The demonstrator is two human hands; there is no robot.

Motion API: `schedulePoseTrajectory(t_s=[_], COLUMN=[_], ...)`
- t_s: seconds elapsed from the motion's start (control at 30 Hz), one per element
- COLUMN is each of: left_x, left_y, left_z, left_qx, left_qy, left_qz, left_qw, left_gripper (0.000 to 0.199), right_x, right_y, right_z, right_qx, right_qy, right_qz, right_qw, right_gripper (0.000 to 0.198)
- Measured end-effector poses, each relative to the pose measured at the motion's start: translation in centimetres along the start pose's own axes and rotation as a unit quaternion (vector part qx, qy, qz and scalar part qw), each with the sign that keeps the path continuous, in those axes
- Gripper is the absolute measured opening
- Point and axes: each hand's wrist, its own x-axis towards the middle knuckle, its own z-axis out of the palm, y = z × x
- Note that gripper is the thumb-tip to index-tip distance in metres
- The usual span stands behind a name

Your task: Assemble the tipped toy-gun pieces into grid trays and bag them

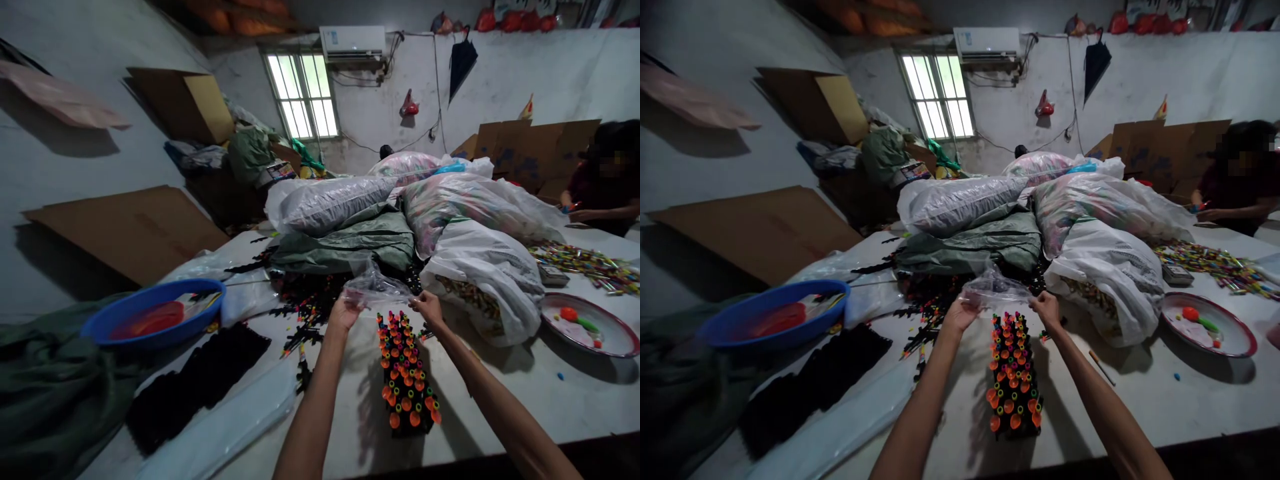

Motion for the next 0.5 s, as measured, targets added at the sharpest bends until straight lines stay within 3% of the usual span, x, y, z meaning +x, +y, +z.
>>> schedulePoseTrajectory(t_s=[0.13,0.33,0.4,0.5], left_x=[-1.0,-5.1,-6.4,-7.8], left_y=[-2.9,-6.5,-7.2,-8.0], left_z=[-0.4,-3.3,-3.7,-4.2], left_qx=[0.182,0.408,0.451,0.493], left_qy=[0.005,-0.009,-0.016,-0.018], left_qz=[0.093,0.213,0.245,0.293], left_qw=[0.979,0.888,0.858,0.819], left_gripper=[0.043,0.037,0.037,0.034], right_x=[-1.4,-5.2,-6.7,-8.7], right_y=[1.2,1.0,1.0,1.2], right_z=[0.1,-1.1,-1.6,-2.4], right_qx=[-0.064,-0.143,-0.199,-0.306], right_qy=[-0.012,-0.041,-0.062,-0.102], right_qz=[-0.005,-0.074,-0.139,-0.248], right_qw=[0.998,0.986,0.968,0.914], right_gripper=[0.048,0.047,0.043,0.039])
